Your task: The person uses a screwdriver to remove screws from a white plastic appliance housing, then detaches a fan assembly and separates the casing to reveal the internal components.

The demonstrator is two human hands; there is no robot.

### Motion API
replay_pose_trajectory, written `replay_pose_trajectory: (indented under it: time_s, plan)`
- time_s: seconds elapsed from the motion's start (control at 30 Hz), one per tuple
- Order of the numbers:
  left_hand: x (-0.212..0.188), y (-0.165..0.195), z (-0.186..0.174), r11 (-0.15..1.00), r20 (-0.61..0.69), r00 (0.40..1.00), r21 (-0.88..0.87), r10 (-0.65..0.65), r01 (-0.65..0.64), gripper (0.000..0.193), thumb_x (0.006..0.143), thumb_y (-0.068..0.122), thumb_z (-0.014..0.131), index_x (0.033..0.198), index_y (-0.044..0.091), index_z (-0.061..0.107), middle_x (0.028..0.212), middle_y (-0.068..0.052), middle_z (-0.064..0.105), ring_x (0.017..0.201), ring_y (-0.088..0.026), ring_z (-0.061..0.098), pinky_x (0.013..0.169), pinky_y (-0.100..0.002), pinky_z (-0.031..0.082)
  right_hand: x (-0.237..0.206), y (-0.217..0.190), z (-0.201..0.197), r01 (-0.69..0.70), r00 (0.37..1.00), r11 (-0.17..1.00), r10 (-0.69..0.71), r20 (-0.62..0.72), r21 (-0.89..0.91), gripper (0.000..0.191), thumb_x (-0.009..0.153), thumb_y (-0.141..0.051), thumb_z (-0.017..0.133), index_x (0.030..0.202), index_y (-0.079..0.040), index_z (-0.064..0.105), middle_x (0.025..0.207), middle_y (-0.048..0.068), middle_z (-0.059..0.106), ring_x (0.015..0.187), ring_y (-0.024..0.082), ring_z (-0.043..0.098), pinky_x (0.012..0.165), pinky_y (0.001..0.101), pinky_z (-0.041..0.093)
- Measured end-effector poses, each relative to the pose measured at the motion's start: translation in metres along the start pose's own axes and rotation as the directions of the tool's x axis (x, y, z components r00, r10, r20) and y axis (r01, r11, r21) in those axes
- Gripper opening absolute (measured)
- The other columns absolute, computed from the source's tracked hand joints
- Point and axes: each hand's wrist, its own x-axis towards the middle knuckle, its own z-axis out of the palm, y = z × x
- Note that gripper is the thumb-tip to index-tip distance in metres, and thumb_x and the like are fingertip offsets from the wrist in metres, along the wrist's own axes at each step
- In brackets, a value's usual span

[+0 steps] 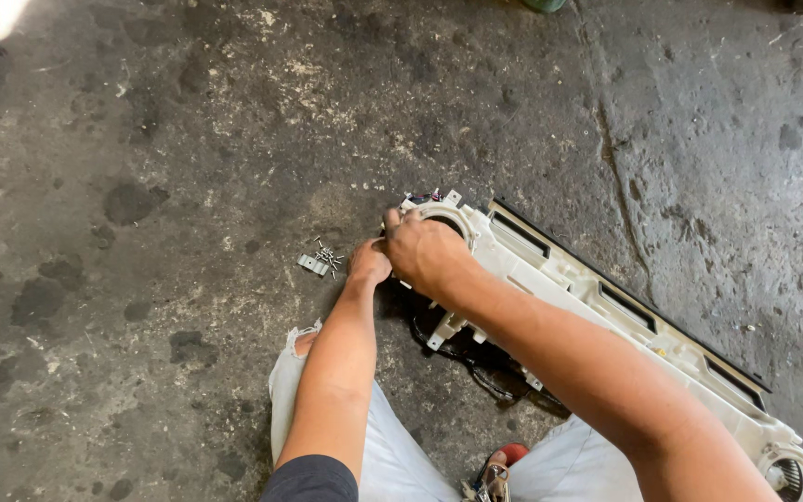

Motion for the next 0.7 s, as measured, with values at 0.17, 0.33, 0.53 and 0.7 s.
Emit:
replay_pose_trajectory:
  time_s: [0.17, 0.33, 0.53, 0.7]
  plan:
    - [0.002, -0.006, 0.003, 0.995, -0.014, 0.995, -0.016, 0.101, -0.101, 0.041, 0.082, 0.027, 0.067, 0.121, 0.015, 0.069, 0.123, -0.016, 0.070, 0.121, -0.034, 0.064, 0.101, -0.045, 0.051, 0.003, 0.011, 0.011, 0.184, 0.967, 0.966, -0.210, -0.142, -0.180, 0.059, 0.090, -0.018, 0.059, 0.146, -0.007, 0.042, 0.137, 0.024, 0.051, 0.112, 0.035, 0.066, 0.087, 0.0454, 0.059]
    - [0.009, -0.006, 0.011, 0.991, -0.041, 0.998, 0.127, 0.043, -0.037, 0.031, 0.093, 0.028, 0.062, 0.120, 0.014, 0.071, 0.126, -0.016, 0.070, 0.123, -0.037, 0.063, 0.104, -0.047, 0.050, 0.003, 0.015, 0.004, 0.235, 0.923, 0.935, -0.300, -0.242, -0.265, 0.050, 0.088, -0.021, 0.060, 0.137, -0.016, 0.050, 0.135, 0.017, 0.057, 0.105, 0.034, 0.070, 0.080, 0.0405, 0.062]
    - [0.011, -0.006, 0.019, 0.998, -0.221, 0.974, 0.043, 0.055, -0.047, 0.031, 0.095, 0.022, 0.059, 0.118, 0.004, 0.068, 0.124, -0.025, 0.065, 0.119, -0.043, 0.060, 0.099, -0.051, 0.047, 0.001, 0.017, 0.002, 0.003, 1.000, 0.999, -0.002, 0.030, -0.039, 0.048, 0.108, -0.028, 0.047, 0.152, -0.009, 0.040, 0.132, 0.026, 0.058, 0.097, 0.034, 0.072, 0.078, 0.0430, 0.063]
    - [0.002, -0.007, 0.015, 0.981, -0.165, 0.971, -0.063, 0.171, -0.184, 0.054, 0.072, 0.009, 0.062, 0.124, 0.015, 0.074, 0.110, -0.022, 0.071, 0.112, -0.041, 0.063, 0.096, -0.048, 0.050, 0.010, 0.028, 0.020, 0.061, 0.991, 0.997, -0.067, -0.114, -0.054, 0.050, 0.101, -0.018, 0.045, 0.149, -0.006, 0.041, 0.134, 0.027, 0.057, 0.104, 0.036, 0.071, 0.080, 0.0432, 0.063]
